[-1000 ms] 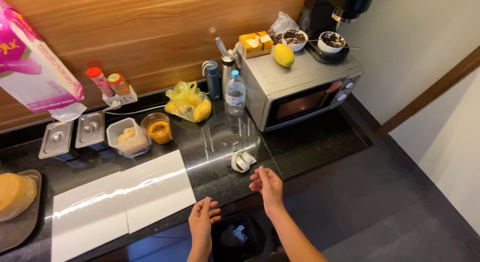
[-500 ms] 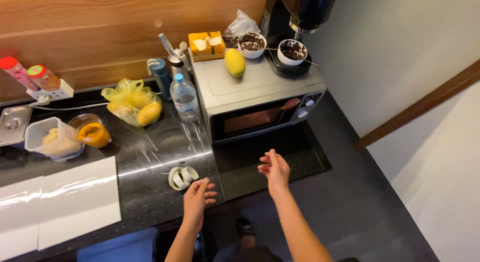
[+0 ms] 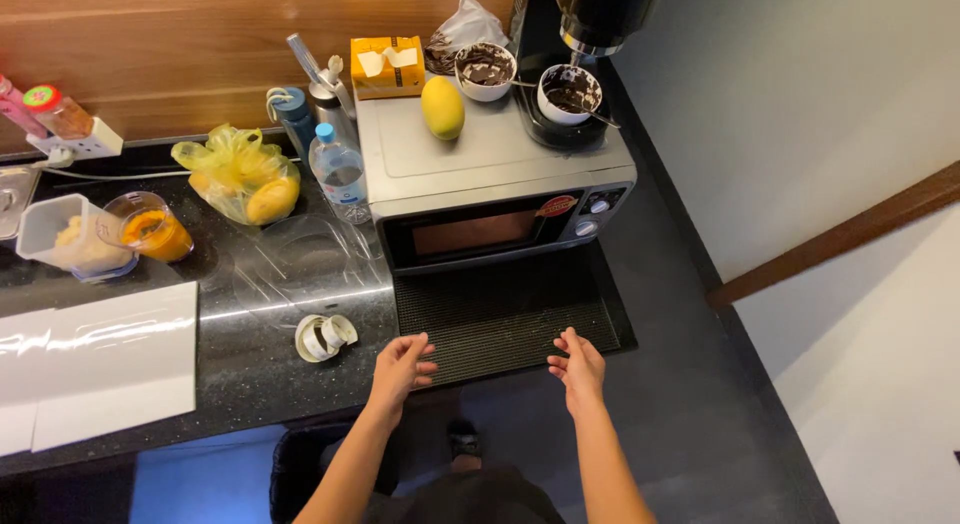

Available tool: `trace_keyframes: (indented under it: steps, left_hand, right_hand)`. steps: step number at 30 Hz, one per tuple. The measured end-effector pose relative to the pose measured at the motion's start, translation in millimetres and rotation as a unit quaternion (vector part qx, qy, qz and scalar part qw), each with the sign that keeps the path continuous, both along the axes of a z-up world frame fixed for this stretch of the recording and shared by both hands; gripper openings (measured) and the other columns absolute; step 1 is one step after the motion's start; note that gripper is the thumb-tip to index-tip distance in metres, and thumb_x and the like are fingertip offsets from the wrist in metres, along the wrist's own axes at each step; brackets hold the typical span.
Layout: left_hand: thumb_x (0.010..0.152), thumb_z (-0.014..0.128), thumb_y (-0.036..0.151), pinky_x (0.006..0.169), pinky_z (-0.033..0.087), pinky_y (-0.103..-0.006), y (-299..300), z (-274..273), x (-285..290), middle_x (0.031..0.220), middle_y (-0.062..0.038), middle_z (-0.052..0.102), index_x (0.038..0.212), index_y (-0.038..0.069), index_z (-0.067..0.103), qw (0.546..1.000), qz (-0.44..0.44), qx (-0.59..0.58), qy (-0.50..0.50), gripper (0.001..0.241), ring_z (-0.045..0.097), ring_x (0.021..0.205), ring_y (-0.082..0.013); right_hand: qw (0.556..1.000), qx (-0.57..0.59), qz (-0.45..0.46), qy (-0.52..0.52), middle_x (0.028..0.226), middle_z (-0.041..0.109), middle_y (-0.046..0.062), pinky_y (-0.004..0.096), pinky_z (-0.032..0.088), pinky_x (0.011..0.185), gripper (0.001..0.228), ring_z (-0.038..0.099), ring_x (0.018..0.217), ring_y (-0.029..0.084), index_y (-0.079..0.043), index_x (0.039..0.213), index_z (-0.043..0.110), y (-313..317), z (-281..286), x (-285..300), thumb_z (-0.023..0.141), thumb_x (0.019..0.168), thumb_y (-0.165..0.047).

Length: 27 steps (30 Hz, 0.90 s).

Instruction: The person lifts cake layers out of round baking pans, peels plastic wrap from a layer, and stacks the layers on a tray. They carry one wrapped layer to a microwave oven, place it inside, throw trash into a bin, and tie a plastic bag of fruit on the counter.

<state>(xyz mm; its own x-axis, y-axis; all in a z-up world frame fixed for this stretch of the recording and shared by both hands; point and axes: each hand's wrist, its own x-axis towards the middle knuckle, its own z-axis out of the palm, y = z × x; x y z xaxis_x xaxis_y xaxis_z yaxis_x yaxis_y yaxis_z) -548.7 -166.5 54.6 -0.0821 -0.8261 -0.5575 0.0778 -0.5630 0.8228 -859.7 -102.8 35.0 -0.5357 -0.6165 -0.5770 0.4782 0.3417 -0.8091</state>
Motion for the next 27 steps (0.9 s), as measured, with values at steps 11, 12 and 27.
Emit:
trace_keyframes:
  steps: [11,12,27]
  left_hand:
    - [0.094,0.069,0.025,0.062,0.053,-0.0330,-56.7,118.3,-24.9,0.090,-0.009,0.065,0.151,0.014,0.051,0.917,-0.019,-0.350,-0.192,0.061,0.059,0.066,-0.0174]
    - [0.093,0.069,0.026,0.064,0.054,-0.0383,-61.1,130.4,-23.8,0.088,-0.012,0.064,0.157,0.019,0.040,0.873,-0.049,-0.384,-0.297,0.071,0.061,0.068,-0.0235]
    - [0.084,0.071,0.035,0.065,0.057,-0.0535,-86.5,155.2,-24.3,0.080,-0.018,0.072,0.165,0.038,0.003,0.746,-0.167,-0.280,-0.581,0.105,0.070,0.071,-0.0440]
  right_hand:
    - [0.985,-0.103,0.105,0.093,0.103,0.073,0.005,0.026,0.055,0.061,0.028,0.068,0.071,0.012,-0.007,0.115,0.067,-41.1,39.0,-4.4,0.064,0.098,-0.029]
    - [0.981,-0.110,0.119,0.109,0.102,0.073,0.005,0.026,0.055,0.061,0.028,0.068,0.072,0.012,-0.006,0.115,0.068,-41.0,44.3,-3.8,0.064,0.099,-0.029]
    - [0.987,-0.053,0.114,0.100,0.099,0.075,0.007,0.027,0.054,0.062,0.023,0.068,0.071,0.012,-0.006,0.111,0.069,-6.2,8.7,-22.1,0.064,0.099,-0.024]
